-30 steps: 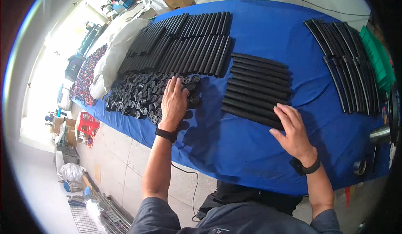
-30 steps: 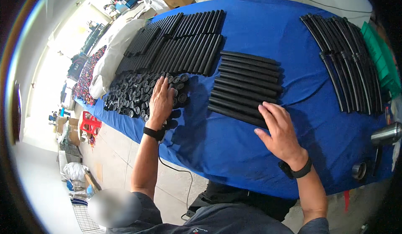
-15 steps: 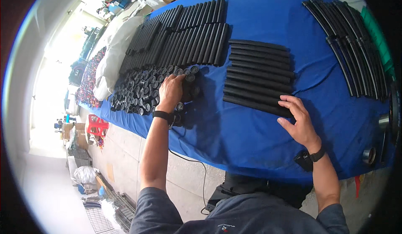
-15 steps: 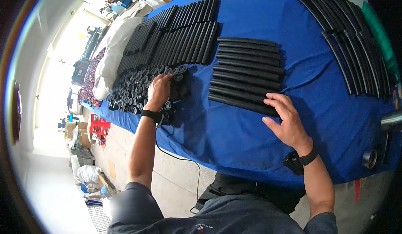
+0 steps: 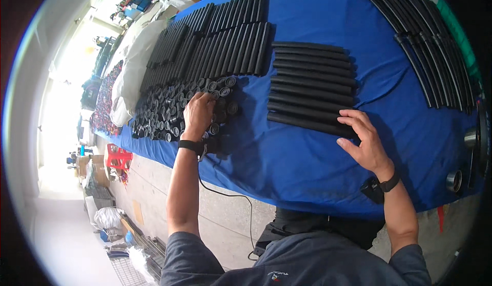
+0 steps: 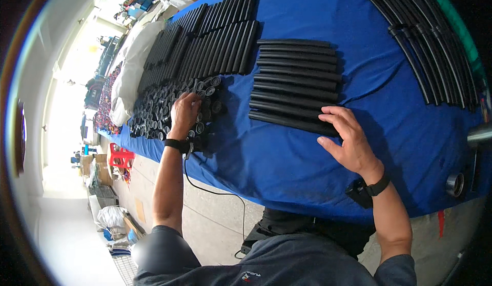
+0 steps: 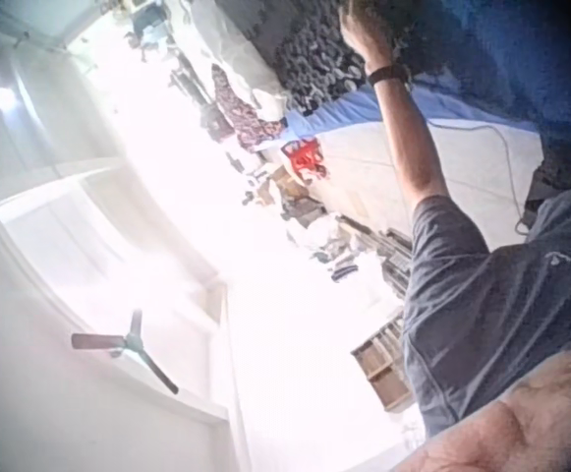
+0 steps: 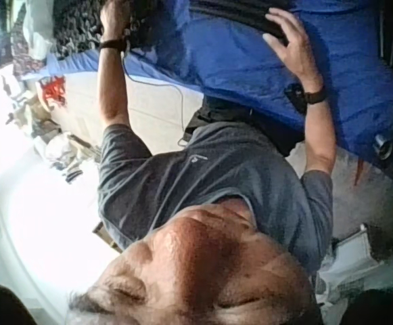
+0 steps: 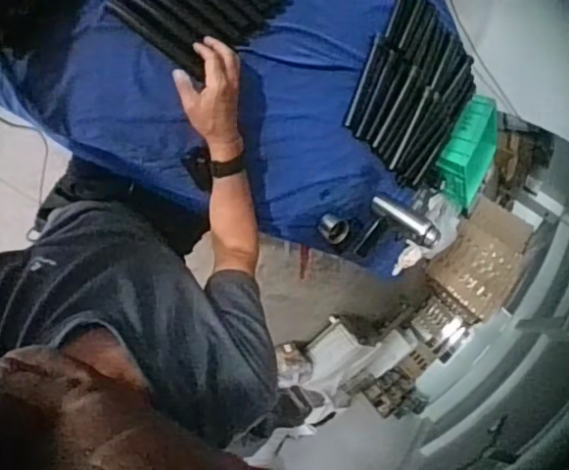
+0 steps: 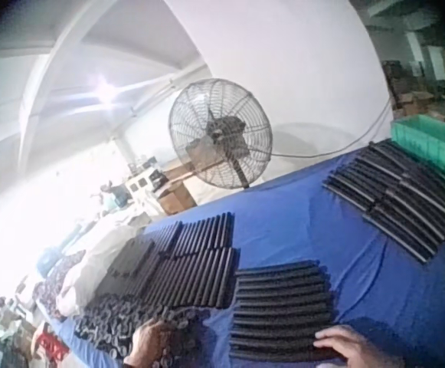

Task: The person assembles black cylindrical components on a blue table. They pick up a black cap and a black pipe, then insert the cap into the pipe. The person repeats this process with multiple components, organizing them into neat rows.

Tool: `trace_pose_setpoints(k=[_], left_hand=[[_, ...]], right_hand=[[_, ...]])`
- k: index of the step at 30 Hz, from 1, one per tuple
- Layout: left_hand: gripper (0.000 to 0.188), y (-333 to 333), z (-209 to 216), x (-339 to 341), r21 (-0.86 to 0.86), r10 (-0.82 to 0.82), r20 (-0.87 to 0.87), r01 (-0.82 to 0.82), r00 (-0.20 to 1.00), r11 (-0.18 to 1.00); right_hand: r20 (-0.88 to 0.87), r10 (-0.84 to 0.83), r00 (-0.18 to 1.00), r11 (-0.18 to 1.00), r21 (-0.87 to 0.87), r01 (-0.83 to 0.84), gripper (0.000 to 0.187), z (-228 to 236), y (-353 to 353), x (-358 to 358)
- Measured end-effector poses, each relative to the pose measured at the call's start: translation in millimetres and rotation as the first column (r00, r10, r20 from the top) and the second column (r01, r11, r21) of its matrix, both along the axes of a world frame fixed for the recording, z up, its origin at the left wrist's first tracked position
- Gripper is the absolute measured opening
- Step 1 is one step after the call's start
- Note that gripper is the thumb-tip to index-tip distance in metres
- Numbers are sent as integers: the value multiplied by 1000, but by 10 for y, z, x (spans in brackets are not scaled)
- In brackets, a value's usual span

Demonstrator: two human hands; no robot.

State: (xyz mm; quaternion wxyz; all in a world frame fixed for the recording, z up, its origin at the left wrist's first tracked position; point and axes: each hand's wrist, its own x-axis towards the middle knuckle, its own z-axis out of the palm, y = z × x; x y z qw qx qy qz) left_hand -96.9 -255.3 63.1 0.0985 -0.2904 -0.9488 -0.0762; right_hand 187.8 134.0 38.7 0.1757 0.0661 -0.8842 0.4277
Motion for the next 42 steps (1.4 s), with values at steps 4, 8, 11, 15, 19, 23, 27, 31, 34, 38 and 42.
trace_pose_setpoints(k=[4,8,11,15,19,23,27,31,34,38,42], left_hand=[[15,-34,19,4,21,20,1,-20,1000,1000],[19,118,157,-15,72,4,-32,-2,999,997],[27,382,232,-82,72,-65,-71,70,995,995],[33,738,270,-133,-121,-119,24,121,993,985],[36,724,119,-257,-255,-107,56,117,993,960],[41,660,200,-102,111,-160,-45,165,986,980],[41,757,581,571,782,-327,460,-203,826,589],[36,688,232,1366,808,-751,444,-581,490,99],[24,765,-145,1785,540,-866,441,-840,235,47],[21,912,-411,1966,451,-821,558,-875,120,178],[19,1007,-367,1917,450,-787,615,-841,47,302]], right_hand=[[0,0,1000,1000,-1,0,39,-10,-5,0],[16,-22,1000,999,-45,22,35,-37,-7,3],[-1,-15,1000,999,-37,15,32,-23,-1,-15],[13,-25,1000,999,-32,25,31,22,5,0],[-4,-8,1000,1000,-17,8,32,-15,-28,-30],[-49,-28,998,993,115,33,33,13,-73,-34],[-38,-53,998,949,310,62,34,71,-110,69],[22,-73,997,907,417,57,39,127,-256,50],[37,-53,998,861,507,26,43,103,-343,-31],[100,-37,994,840,541,-23,39,59,-427,-14],[194,-134,972,969,231,87,31,96,-361,276]])
